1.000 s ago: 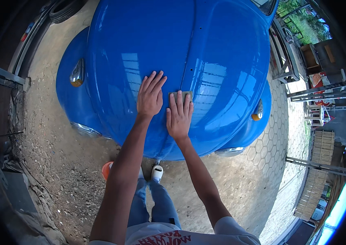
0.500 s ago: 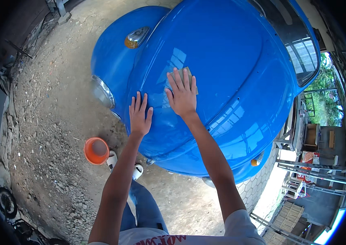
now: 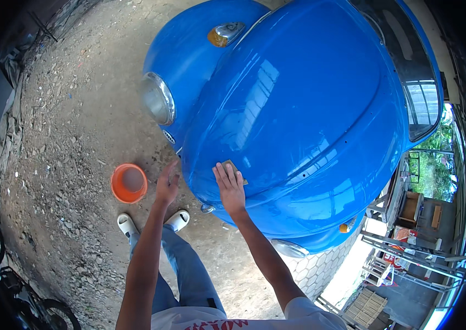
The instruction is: The person wet sands the hood and fenders of a car using sandpaper, periodically dipping the sandpaper into a bucket of water and checking the surface by hand.
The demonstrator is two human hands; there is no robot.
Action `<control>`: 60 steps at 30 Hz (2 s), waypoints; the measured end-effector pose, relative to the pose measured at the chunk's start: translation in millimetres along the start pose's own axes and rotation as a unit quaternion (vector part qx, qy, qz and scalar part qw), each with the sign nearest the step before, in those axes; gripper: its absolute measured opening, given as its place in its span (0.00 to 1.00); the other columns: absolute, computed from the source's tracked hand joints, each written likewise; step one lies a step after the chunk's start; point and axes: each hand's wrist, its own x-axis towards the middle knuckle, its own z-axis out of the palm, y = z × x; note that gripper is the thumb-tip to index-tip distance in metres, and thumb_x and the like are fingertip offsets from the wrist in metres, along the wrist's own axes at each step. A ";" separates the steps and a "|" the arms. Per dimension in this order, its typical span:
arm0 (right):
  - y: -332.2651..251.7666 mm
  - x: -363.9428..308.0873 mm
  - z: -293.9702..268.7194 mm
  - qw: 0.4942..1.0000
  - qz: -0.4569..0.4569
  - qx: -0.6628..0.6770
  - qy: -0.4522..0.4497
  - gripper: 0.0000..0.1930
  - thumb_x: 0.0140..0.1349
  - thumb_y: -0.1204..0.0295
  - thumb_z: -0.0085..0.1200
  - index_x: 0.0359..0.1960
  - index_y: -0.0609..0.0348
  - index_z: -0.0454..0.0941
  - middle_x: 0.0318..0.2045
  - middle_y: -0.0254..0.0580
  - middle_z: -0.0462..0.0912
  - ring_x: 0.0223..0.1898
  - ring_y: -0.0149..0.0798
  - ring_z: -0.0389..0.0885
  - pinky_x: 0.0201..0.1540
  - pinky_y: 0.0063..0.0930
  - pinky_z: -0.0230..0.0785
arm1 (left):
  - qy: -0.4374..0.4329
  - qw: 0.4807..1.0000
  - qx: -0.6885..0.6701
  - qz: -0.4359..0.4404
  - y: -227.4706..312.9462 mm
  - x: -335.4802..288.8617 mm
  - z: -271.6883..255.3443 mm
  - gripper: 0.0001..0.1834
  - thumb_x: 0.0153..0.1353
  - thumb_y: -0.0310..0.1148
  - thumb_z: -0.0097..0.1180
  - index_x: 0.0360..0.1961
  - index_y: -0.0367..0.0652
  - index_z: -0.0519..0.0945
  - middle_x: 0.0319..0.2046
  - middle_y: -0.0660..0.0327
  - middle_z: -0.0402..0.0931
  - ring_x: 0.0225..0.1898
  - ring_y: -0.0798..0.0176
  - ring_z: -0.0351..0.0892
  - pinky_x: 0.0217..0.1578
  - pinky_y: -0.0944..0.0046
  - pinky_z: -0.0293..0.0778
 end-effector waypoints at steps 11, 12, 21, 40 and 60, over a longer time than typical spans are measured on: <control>-150.4 68.5 48.5 0.879 0.091 0.456 0.106 0.13 0.75 0.76 0.42 0.52 0.65 0.79 0.54 0.54 0.82 0.61 0.53 0.78 0.64 0.42 0.67 | 0.102 0.964 -0.036 -0.241 -179.7 -123.9 -145.1 0.21 0.72 0.25 0.49 0.66 0.39 0.71 0.56 0.53 0.79 0.57 0.62 0.79 0.60 0.63 0.71; -186.3 73.7 66.0 0.849 0.115 0.512 0.071 0.13 0.74 0.76 0.43 0.52 0.66 0.79 0.54 0.54 0.82 0.60 0.54 0.78 0.63 0.43 0.68 | 0.105 0.962 -0.032 -0.250 -201.0 -126.1 -150.2 0.21 0.72 0.25 0.49 0.66 0.39 0.71 0.56 0.53 0.79 0.57 0.62 0.79 0.60 0.63 0.71; -408.6 94.0 360.8 0.794 0.117 0.582 -0.130 0.12 0.71 0.73 0.49 0.50 0.64 0.81 0.51 0.57 0.83 0.57 0.57 0.78 0.61 0.44 0.69 | 0.211 0.870 -0.213 -0.391 -392.0 -24.9 -133.4 0.28 0.75 0.45 0.48 0.67 0.36 0.70 0.59 0.56 0.76 0.60 0.64 0.74 0.63 0.63 0.67; -418.3 28.3 338.6 0.785 0.130 0.558 -0.235 0.20 0.65 0.80 0.45 0.57 0.56 0.79 0.44 0.62 0.83 0.47 0.61 0.83 0.50 0.50 0.75 | 0.113 0.847 -0.231 -0.465 -406.8 -64.2 -152.0 0.27 0.73 0.44 0.48 0.68 0.43 0.67 0.51 0.63 0.76 0.46 0.68 0.76 0.45 0.62 0.70; -147.2 -171.0 52.8 0.528 0.592 0.584 0.173 0.13 0.72 0.72 0.51 0.54 0.61 0.79 0.38 0.33 0.84 0.40 0.23 0.76 0.45 0.25 0.71 | 0.028 0.908 -0.098 -0.406 -169.8 -116.8 -226.0 0.33 0.67 0.31 0.55 0.72 0.45 0.60 0.63 0.49 0.71 0.58 0.46 0.75 0.56 0.49 0.73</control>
